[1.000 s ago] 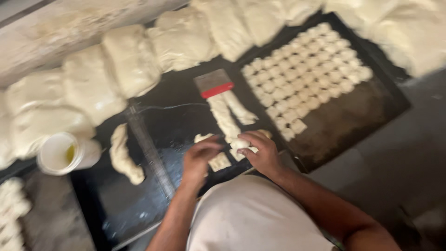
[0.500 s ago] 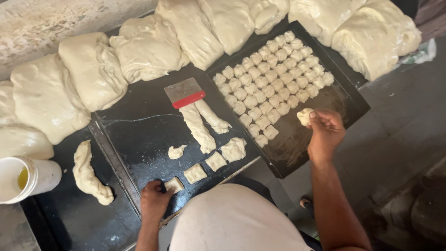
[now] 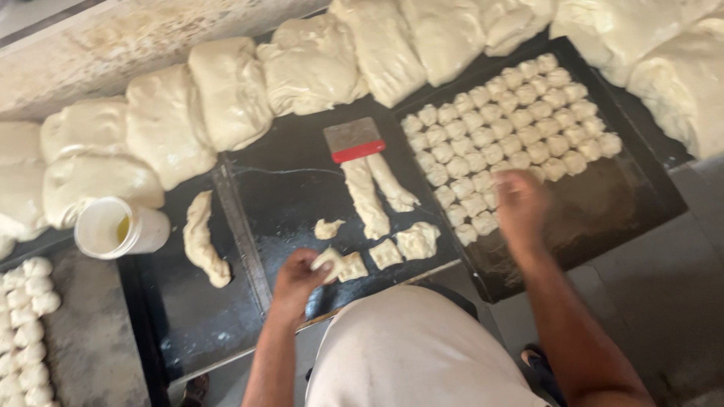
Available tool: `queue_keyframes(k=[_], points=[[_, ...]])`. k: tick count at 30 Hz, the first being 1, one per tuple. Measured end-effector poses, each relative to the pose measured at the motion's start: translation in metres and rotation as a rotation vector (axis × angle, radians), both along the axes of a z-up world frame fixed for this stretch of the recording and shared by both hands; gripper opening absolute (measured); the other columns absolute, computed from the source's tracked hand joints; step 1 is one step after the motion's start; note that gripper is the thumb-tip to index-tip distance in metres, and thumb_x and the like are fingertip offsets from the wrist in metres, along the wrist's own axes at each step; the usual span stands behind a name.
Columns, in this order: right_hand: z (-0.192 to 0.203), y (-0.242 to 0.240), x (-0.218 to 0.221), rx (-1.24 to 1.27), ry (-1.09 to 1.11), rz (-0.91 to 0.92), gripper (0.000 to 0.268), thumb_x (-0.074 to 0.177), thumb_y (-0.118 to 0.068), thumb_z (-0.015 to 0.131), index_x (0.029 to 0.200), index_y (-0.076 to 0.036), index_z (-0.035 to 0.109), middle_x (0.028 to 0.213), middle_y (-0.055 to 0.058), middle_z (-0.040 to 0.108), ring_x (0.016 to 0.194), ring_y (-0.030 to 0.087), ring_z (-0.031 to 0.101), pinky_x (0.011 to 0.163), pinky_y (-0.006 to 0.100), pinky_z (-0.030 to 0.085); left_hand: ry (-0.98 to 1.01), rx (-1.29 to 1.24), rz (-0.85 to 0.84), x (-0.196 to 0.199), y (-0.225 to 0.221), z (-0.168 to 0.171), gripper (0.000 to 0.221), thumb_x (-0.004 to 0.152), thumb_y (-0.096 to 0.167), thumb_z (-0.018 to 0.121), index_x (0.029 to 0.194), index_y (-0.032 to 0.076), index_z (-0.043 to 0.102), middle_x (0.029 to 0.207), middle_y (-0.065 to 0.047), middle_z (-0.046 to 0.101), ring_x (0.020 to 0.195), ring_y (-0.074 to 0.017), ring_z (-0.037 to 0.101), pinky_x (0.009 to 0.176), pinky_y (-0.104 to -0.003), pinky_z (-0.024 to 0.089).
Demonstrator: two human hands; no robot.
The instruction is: The person shapes small pieces of dough by hand on a workbench, placing them onto a metal tray, and uses a hand-held cutter to divide a strip of dough into smaller sections.
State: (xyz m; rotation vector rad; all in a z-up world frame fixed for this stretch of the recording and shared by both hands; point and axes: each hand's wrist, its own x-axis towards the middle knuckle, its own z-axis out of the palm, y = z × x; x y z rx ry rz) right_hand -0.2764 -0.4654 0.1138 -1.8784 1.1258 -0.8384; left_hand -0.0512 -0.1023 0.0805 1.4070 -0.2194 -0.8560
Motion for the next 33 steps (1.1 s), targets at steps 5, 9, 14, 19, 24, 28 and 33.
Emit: queue_keyframes(k=[5, 9, 14, 19, 24, 28, 33], points=[[-0.025, 0.094, 0.077, -0.359, 0.156, 0.508, 0.013, 0.086, -0.009, 0.075, 0.097, -0.003, 0.074, 0.102, 0.013, 0.073, 0.094, 0.029, 0.069, 0.083, 0.039, 0.057, 0.130, -0.155, -0.105, -0.003, -0.026, 0.014, 0.027, 0.088, -0.003, 0.071, 0.112, -0.001, 0.058, 0.099, -0.010, 0.070, 0.091, -0.0197, 0.072, 0.078, -0.039, 0.065], [-0.046, 0.114, 0.114, -0.618, 0.272, 0.446, 0.009, 0.083, -0.004, 0.071, 0.091, -0.001, 0.070, 0.099, 0.015, 0.069, 0.095, 0.037, 0.065, 0.083, 0.045, 0.054, 0.136, -0.163, -0.096, 0.014, -0.021, 0.031, 0.036, 0.087, -0.004, 0.070, 0.120, 0.001, 0.055, 0.098, -0.013, 0.073, 0.088, -0.0216, 0.072, 0.077, -0.039, 0.064], [-0.069, 0.115, 0.119, -0.660, 0.354, 0.363, 0.003, 0.084, -0.003, 0.072, 0.084, -0.002, 0.069, 0.095, 0.014, 0.068, 0.092, 0.038, 0.064, 0.082, 0.046, 0.053, 0.179, -0.079, -0.112, 0.029, 0.001, 0.027, 0.035, 0.089, -0.001, 0.069, 0.122, -0.002, 0.057, 0.101, -0.013, 0.074, 0.092, -0.0216, 0.074, 0.081, -0.038, 0.065], [-0.078, 0.112, 0.125, -0.627, 0.376, 0.292, 0.001, 0.080, -0.001, 0.070, 0.081, -0.002, 0.071, 0.091, 0.015, 0.069, 0.087, 0.039, 0.065, 0.078, 0.047, 0.054, 0.231, -0.065, -0.142, 0.031, 0.004, 0.016, 0.031, 0.090, 0.001, 0.070, 0.118, -0.003, 0.060, 0.100, -0.013, 0.074, 0.092, -0.0207, 0.075, 0.082, -0.036, 0.065], [-0.080, 0.104, 0.129, -0.415, 0.513, 0.299, 0.005, 0.074, 0.002, 0.068, 0.074, -0.003, 0.071, 0.084, 0.017, 0.069, 0.081, 0.038, 0.068, 0.074, 0.047, 0.056, 0.199, -0.058, -0.137, 0.022, -0.013, 0.024, 0.028, 0.090, 0.001, 0.070, 0.116, -0.004, 0.062, 0.100, -0.012, 0.074, 0.090, -0.0183, 0.073, 0.082, -0.035, 0.064], [-0.086, 0.095, 0.131, -0.335, 0.495, 0.326, 0.009, 0.070, 0.003, 0.069, 0.075, -0.003, 0.072, 0.083, 0.019, 0.070, 0.079, 0.038, 0.069, 0.074, 0.046, 0.056, 0.164, -0.054, -0.104, 0.012, -0.030, 0.035, 0.028, 0.090, 0.001, 0.070, 0.116, -0.004, 0.063, 0.099, -0.011, 0.073, 0.089, -0.0176, 0.072, 0.081, -0.035, 0.063], [-0.054, 0.070, 0.128, 0.352, 0.500, 0.509, 0.031, 0.082, -0.005, 0.074, 0.113, -0.004, 0.071, 0.097, 0.020, 0.075, 0.083, 0.032, 0.074, 0.072, 0.040, 0.060, 0.072, -0.056, -0.071, -0.004, -0.057, 0.041, 0.032, 0.085, -0.003, 0.073, 0.116, -0.004, 0.066, 0.096, -0.009, 0.073, 0.084, -0.0144, 0.070, 0.074, -0.031, 0.061]])
